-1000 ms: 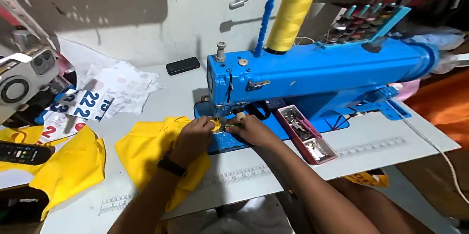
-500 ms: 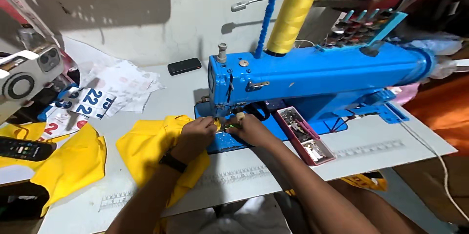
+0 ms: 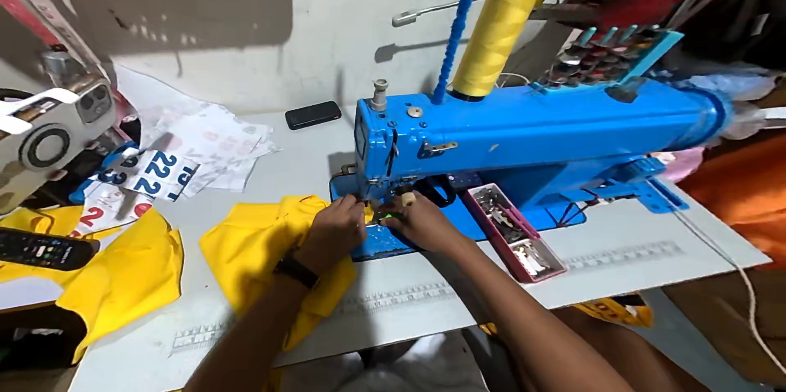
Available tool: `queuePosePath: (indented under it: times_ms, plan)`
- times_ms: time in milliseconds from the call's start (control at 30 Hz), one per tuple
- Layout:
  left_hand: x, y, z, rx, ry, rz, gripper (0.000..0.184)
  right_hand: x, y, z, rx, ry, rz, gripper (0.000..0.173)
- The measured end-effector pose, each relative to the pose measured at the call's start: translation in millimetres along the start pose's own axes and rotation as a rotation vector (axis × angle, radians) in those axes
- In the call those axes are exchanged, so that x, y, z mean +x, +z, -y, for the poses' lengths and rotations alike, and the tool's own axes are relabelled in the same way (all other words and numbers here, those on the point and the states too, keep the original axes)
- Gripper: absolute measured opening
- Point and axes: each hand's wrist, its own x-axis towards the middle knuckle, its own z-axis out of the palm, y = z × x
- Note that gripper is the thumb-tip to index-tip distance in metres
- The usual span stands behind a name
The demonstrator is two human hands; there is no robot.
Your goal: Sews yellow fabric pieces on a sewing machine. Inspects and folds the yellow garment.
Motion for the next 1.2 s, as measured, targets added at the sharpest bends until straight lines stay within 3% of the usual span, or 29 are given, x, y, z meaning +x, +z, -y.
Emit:
queuePosePath:
  times_ms: [367, 500, 767, 967, 1067, 1133, 1200]
  plan:
    - [1, -10, 6, -0.279, -0.102, 0.093, 0.012, -2, 6, -10, 0.067, -0.099, -0.037, 0.026]
    - [-2, -17, 3, -0.177, -0.064, 0.118, 0.013, 2, -3, -16, 0.177, -0.072, 0.028, 0.025]
    - [1, -9, -2, 0.127, 0.067, 0.011, 0.012, 10, -12, 0, 0.198, 0.082, 0.134, 0.028]
    - [3, -6, 1, 0.103, 0.040, 0.021, 0.014, -4, -17, 4, 0.207, 0.156, 0.139, 0.030]
    - [3, -6, 2, 0.000, -0.028, 0.051, 0.014, -19, -11, 6, 0.447, 0.242, 0.088, 0.024]
    - [5, -9, 2, -0.093, -0.085, 0.084, 0.014, -27, 5, 13, 0.772, 0.339, 0.028, 0.010]
    - [7, -14, 1, -0.155, -0.147, 0.141, 0.017, -27, 17, 22, 1.085, 0.482, 0.007, 0.009]
